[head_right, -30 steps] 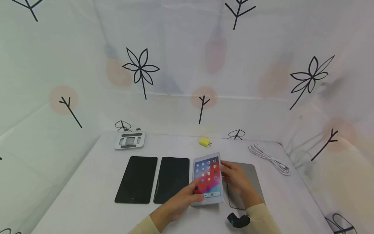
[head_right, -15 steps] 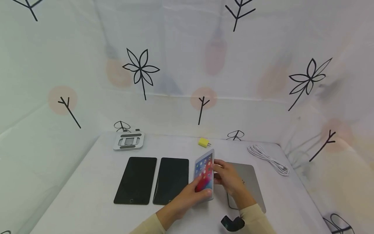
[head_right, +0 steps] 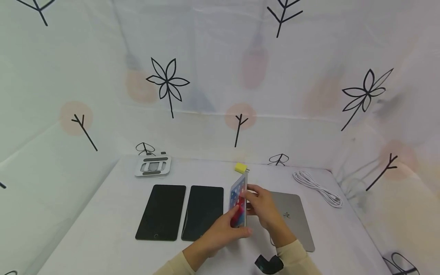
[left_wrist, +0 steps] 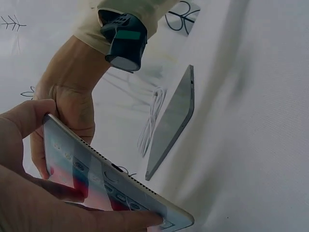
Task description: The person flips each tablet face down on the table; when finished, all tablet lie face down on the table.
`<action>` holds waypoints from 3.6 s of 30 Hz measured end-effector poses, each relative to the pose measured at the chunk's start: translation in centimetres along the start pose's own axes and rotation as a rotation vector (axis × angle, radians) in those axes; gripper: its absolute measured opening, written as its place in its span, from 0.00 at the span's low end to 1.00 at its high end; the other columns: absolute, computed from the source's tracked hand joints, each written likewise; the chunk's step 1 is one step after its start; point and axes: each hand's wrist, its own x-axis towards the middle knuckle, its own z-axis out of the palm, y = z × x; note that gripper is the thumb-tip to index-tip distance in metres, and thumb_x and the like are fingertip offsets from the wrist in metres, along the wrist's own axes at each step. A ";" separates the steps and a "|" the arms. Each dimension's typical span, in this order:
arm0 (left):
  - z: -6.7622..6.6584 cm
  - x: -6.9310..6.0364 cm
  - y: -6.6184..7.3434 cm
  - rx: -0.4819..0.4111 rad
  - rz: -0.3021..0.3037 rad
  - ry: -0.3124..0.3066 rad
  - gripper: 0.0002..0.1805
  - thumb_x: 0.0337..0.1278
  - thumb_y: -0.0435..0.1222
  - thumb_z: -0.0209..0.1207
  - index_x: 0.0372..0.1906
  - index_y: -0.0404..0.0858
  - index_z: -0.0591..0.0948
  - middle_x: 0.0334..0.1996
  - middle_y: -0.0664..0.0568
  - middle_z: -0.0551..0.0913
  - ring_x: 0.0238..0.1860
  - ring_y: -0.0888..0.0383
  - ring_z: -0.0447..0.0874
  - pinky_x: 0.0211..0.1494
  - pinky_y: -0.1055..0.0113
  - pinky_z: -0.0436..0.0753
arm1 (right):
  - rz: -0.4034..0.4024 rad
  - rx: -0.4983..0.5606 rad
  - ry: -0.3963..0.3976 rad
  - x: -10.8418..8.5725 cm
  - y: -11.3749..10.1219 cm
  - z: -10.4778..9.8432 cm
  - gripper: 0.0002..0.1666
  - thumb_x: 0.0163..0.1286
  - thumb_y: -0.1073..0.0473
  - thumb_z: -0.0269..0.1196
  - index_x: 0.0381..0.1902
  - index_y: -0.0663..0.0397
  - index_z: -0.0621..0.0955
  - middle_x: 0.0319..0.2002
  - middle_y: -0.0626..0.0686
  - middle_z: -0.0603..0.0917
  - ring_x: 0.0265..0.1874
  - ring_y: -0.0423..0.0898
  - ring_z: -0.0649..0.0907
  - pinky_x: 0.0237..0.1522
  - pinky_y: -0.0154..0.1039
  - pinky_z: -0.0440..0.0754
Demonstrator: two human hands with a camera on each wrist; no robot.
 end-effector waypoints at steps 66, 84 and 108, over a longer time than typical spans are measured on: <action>-2.7 0.7 -2.9 -0.440 -0.134 -0.021 0.39 0.65 0.37 0.57 0.78 0.31 0.59 0.68 0.30 0.68 0.69 0.36 0.67 0.75 0.39 0.63 | 0.092 -0.554 0.014 5.9 7.4 -5.5 0.37 0.69 0.68 0.65 0.71 0.73 0.65 0.40 0.60 0.79 0.32 0.47 0.82 0.34 0.41 0.87; -3.5 1.3 -3.1 -0.455 -0.078 -0.055 0.40 0.62 0.33 0.56 0.79 0.35 0.58 0.63 0.34 0.71 0.61 0.43 0.71 0.72 0.42 0.70 | 0.038 -0.823 0.040 5.8 6.2 -4.3 0.32 0.68 0.66 0.66 0.66 0.74 0.71 0.39 0.63 0.84 0.28 0.50 0.84 0.30 0.44 0.85; -10.7 -3.3 -5.0 -0.068 -0.016 0.300 0.33 0.62 0.31 0.58 0.73 0.30 0.68 0.75 0.27 0.60 0.75 0.29 0.56 0.71 0.35 0.66 | 0.089 -0.131 -0.112 7.2 3.0 5.9 0.38 0.77 0.49 0.58 0.77 0.58 0.62 0.72 0.69 0.68 0.65 0.68 0.75 0.50 0.53 0.87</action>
